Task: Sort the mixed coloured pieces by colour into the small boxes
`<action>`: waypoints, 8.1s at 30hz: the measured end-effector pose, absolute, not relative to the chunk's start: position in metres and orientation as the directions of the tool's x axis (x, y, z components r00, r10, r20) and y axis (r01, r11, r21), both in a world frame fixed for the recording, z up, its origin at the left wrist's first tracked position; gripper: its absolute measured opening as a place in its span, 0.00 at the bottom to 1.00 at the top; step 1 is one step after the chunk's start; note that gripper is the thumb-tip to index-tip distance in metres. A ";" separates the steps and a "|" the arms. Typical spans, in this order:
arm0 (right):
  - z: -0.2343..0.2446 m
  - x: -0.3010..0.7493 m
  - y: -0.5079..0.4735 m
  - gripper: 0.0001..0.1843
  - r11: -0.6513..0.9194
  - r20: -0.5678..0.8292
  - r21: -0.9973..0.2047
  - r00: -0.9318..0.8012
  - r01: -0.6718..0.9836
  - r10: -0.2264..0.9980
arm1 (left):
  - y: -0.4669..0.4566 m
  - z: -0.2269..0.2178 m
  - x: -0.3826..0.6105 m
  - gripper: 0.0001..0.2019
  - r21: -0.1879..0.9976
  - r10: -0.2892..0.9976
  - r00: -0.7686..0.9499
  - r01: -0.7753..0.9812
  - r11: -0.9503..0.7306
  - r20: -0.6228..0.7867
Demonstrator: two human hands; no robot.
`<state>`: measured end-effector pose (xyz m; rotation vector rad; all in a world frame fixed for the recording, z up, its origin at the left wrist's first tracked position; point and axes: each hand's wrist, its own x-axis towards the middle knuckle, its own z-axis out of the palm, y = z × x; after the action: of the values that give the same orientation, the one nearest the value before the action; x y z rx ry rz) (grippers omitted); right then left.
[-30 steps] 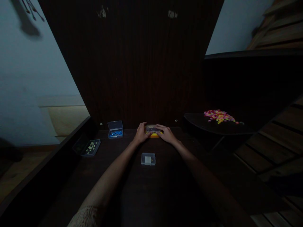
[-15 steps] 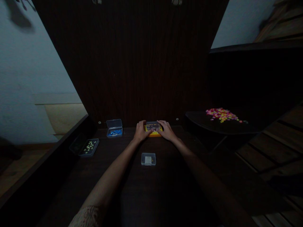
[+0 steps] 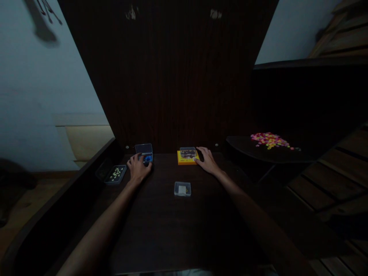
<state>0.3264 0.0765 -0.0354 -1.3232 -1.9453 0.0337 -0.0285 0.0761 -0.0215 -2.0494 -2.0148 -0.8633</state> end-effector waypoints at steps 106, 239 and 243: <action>-0.014 0.319 0.103 0.21 0.618 0.580 -0.391 -0.338 0.682 0.741 | 0.123 -0.017 0.104 0.21 0.498 0.655 0.395 0.433 -0.751 0.645; -0.002 0.320 0.112 0.17 0.560 0.635 -0.420 -0.209 0.714 0.743 | 0.133 -0.005 0.110 0.15 0.512 0.664 0.349 0.438 -0.739 0.661; -0.009 0.322 0.115 0.18 0.533 0.626 -0.431 -0.184 0.728 0.758 | 0.135 -0.012 0.110 0.21 0.526 0.682 0.388 0.440 -0.728 0.620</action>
<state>0.3223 0.1150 -0.0095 -1.2119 -1.9297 0.0441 0.1103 0.1347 -0.0116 -2.8372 -1.1802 -1.5043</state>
